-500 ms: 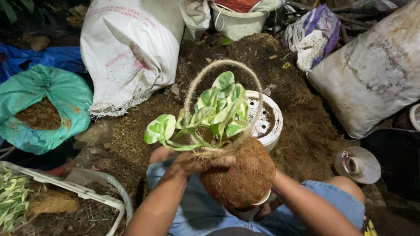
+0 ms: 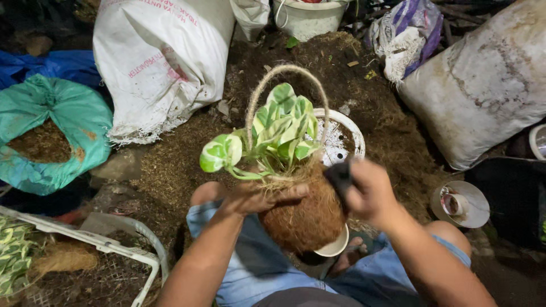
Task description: The person wraps a small potted plant with a coconut husk ball, securing it with twine and a rope handle. They use a small tool to tuck and tighten the wrapping material around the plant base.
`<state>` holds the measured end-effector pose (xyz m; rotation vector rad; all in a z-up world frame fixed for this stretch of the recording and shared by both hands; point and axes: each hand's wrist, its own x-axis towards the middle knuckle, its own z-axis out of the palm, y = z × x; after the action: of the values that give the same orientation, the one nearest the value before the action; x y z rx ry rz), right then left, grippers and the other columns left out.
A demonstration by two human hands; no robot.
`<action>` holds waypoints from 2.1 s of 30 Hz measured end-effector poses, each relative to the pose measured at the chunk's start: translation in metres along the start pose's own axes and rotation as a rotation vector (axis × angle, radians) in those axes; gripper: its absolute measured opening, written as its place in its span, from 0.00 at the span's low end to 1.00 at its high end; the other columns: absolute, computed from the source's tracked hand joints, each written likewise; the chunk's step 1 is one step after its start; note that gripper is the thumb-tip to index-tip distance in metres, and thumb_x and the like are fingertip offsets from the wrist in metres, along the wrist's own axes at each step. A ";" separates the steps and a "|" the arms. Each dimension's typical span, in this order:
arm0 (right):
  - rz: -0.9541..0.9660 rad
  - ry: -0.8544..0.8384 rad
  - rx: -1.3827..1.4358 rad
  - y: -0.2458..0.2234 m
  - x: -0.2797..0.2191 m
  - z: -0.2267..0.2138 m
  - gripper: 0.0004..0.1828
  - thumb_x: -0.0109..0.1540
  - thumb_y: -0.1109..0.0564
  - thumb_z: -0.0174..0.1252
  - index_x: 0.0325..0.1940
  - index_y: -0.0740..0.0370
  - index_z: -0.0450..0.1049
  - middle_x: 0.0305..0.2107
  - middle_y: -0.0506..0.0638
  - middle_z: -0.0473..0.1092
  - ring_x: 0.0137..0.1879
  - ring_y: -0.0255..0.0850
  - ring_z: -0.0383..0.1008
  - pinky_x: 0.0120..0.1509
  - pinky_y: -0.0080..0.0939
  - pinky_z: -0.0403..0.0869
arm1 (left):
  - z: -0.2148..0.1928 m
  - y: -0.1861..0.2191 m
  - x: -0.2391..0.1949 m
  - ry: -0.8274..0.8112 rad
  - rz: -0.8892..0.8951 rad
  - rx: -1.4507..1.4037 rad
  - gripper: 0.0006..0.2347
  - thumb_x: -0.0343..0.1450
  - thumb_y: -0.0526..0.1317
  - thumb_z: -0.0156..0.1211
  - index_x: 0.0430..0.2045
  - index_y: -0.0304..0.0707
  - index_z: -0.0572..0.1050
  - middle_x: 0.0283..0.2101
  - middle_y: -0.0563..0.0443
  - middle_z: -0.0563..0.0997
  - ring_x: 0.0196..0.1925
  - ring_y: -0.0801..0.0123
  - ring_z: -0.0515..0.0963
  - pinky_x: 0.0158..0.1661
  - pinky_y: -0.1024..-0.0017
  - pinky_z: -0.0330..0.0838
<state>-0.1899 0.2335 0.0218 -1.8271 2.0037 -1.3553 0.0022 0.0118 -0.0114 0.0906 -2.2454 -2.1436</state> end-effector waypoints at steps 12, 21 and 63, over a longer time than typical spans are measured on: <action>0.516 -0.169 0.255 0.040 -0.101 0.161 0.24 0.56 0.62 0.60 0.59 0.62 0.78 0.54 0.59 0.78 0.61 0.50 0.76 0.64 0.48 0.73 | -0.006 0.023 0.017 0.164 -0.127 -0.488 0.36 0.67 0.62 0.60 0.65 0.37 0.67 0.64 0.42 0.74 0.63 0.56 0.76 0.61 0.57 0.73; -0.204 0.088 -0.152 -0.050 -0.009 -0.005 0.20 0.50 0.66 0.55 0.45 0.62 0.79 0.29 0.54 0.73 0.34 0.47 0.74 0.41 0.44 0.74 | 0.002 0.002 0.019 0.264 -0.206 -0.212 0.30 0.69 0.59 0.59 0.58 0.35 0.75 0.60 0.45 0.79 0.59 0.63 0.79 0.60 0.64 0.72; 0.670 -0.426 0.303 0.019 -0.112 0.152 0.19 0.59 0.59 0.55 0.54 0.60 0.78 0.38 0.58 0.80 0.45 0.51 0.81 0.54 0.47 0.79 | 0.010 0.010 -0.003 0.246 0.146 -0.198 0.25 0.72 0.50 0.64 0.62 0.35 0.72 0.63 0.47 0.76 0.66 0.64 0.73 0.66 0.64 0.68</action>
<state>-0.0812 0.2462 -0.1335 -1.0472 1.8045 -0.9058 0.0039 0.0225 -0.0017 0.1682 -1.8406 -2.1317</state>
